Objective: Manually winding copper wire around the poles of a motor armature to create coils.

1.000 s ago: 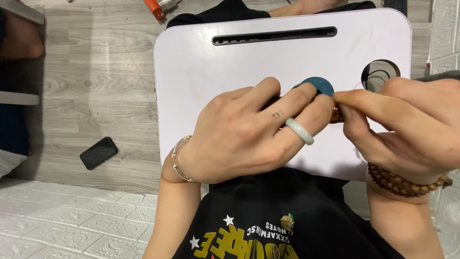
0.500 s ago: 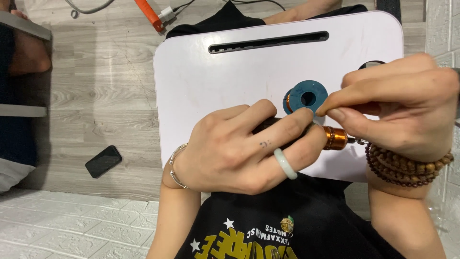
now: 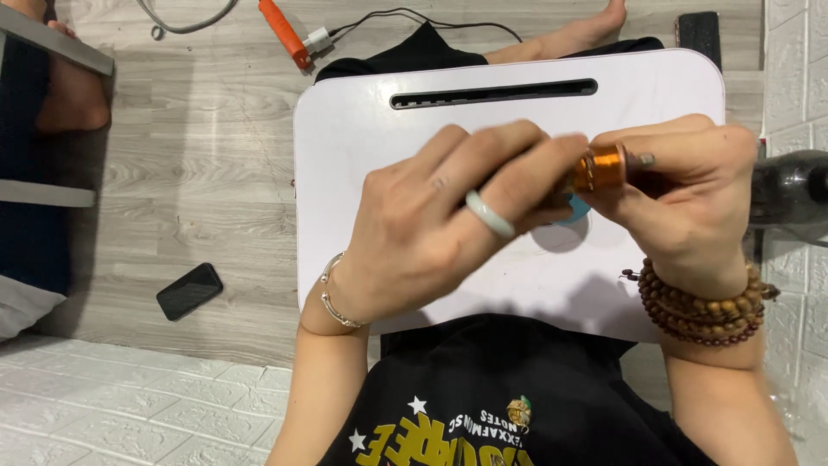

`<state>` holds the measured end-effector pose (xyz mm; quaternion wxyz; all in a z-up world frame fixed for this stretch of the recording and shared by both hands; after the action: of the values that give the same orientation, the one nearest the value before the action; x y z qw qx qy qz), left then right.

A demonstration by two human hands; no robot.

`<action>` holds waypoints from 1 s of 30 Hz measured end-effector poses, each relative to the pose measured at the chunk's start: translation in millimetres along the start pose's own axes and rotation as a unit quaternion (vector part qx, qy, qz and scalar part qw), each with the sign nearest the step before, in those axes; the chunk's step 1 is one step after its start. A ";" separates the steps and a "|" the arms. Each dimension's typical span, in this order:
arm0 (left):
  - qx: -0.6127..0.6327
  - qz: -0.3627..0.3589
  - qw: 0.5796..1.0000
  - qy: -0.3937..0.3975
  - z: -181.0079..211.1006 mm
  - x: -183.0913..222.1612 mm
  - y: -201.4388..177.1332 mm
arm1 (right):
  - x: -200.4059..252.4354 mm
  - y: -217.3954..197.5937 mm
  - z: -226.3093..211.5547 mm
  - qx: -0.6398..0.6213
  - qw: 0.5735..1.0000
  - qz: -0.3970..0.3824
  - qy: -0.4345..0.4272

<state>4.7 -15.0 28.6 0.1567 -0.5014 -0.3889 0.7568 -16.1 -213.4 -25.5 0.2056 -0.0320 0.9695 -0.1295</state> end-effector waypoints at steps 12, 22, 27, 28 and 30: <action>0.032 -0.086 0.994 -0.065 -5.2 8.0 14.1 | 1.5 15.0 -26.9 0.196 0.963 0.028 -0.182; -0.047 -0.049 0.997 -0.030 -1.8 4.2 15.8 | 25.5 8.5 -32.2 0.348 0.918 0.053 -0.184; -0.094 -0.053 0.994 0.018 -0.2 9.0 22.0 | 29.0 1.6 -31.6 0.371 0.889 0.025 -0.266; -0.093 -0.054 0.994 0.017 0.6 9.6 21.9 | 28.9 0.9 -30.1 0.370 0.890 0.024 -0.264; -0.090 -0.059 0.993 0.038 2.3 9.3 21.4 | 27.2 -0.7 -27.5 0.353 0.895 0.020 -0.272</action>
<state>1.8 -24.0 7.2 0.1701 -0.5184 -0.4778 0.6885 -52.2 -210.7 -11.7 0.4620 0.0284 0.7664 -0.4454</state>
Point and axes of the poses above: each hand's wrist, its own x-axis away from the middle knuckle, its own y-axis out of the palm, z = x × y, the point moved 3 cm from there along -x, towards the middle knuckle
